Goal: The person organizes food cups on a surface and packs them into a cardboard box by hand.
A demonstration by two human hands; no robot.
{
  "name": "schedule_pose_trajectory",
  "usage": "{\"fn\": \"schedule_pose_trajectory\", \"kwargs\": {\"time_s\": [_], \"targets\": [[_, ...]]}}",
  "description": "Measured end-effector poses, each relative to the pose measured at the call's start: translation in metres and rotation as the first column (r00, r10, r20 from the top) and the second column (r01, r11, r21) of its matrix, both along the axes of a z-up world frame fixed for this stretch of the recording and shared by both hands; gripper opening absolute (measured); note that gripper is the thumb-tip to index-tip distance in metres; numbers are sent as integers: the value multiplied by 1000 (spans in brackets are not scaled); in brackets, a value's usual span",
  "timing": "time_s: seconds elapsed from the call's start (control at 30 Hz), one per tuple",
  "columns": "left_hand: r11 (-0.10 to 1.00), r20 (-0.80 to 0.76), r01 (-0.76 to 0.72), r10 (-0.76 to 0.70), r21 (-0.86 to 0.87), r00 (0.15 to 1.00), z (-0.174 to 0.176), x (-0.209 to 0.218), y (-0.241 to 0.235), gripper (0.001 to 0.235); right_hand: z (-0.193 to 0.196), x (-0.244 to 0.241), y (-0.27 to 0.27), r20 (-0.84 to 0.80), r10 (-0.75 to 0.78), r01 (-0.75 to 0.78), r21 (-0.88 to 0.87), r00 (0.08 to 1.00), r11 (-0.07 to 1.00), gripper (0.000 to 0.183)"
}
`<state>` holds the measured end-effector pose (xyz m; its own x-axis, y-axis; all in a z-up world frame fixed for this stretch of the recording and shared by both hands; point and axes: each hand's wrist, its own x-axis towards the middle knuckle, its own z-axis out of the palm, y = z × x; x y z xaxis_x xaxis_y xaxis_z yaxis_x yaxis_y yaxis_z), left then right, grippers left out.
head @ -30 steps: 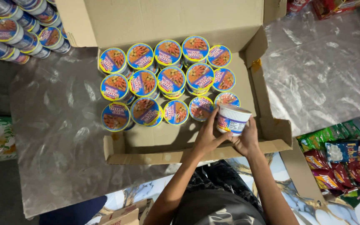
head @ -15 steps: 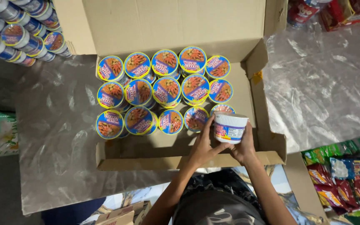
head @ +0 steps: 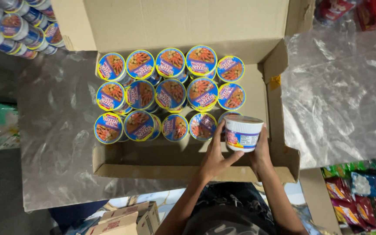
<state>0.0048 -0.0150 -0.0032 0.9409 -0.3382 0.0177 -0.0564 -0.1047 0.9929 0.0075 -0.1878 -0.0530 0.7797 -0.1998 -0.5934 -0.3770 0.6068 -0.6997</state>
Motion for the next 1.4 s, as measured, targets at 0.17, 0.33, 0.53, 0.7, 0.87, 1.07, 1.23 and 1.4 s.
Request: {"fn": "schedule_pose_trajectory", "kwargs": {"time_s": [0.17, 0.33, 0.53, 0.7, 0.87, 1.07, 1.23, 1.4], "targets": [[999, 7, -8, 9, -41, 1000, 0, 3, -2, 107, -5, 2, -2, 5, -2, 2, 39, 1000, 999, 65], [997, 55, -23, 26, -70, 998, -14, 19, -6, 104, -36, 18, -11, 78, 0, 0, 1, 997, 1000, 65], [989, -4, -47, 47, -140, 999, 0, 36, -13, 105, 12, 41, -2, 40, 10, -10, 11, 999, 1000, 66], [997, 300, -71, 54, 43, 952, -3, 55, -11, 100, -14, 52, -15, 29, -18, 17, 49, 999, 999, 59], [994, 357, -90, 64, 57, 932, 6, 54, -16, 98, -17, 44, -18, 20, -31, 29, 84, 999, 996, 53], [996, 258, -88, 80, 20, 963, 10, 47, -18, 97, 22, 45, -13, 42, -59, 57, 51, 997, 997, 67], [977, 398, -164, 98, 135, 912, -5, 50, -14, 88, -8, 41, -41, -9, 198, -193, 184, 980, 964, 70], [936, 381, -203, 82, 288, 921, -4, 64, -12, 85, -41, 85, -85, 186, 327, -357, 159, 926, 920, 51]]}}
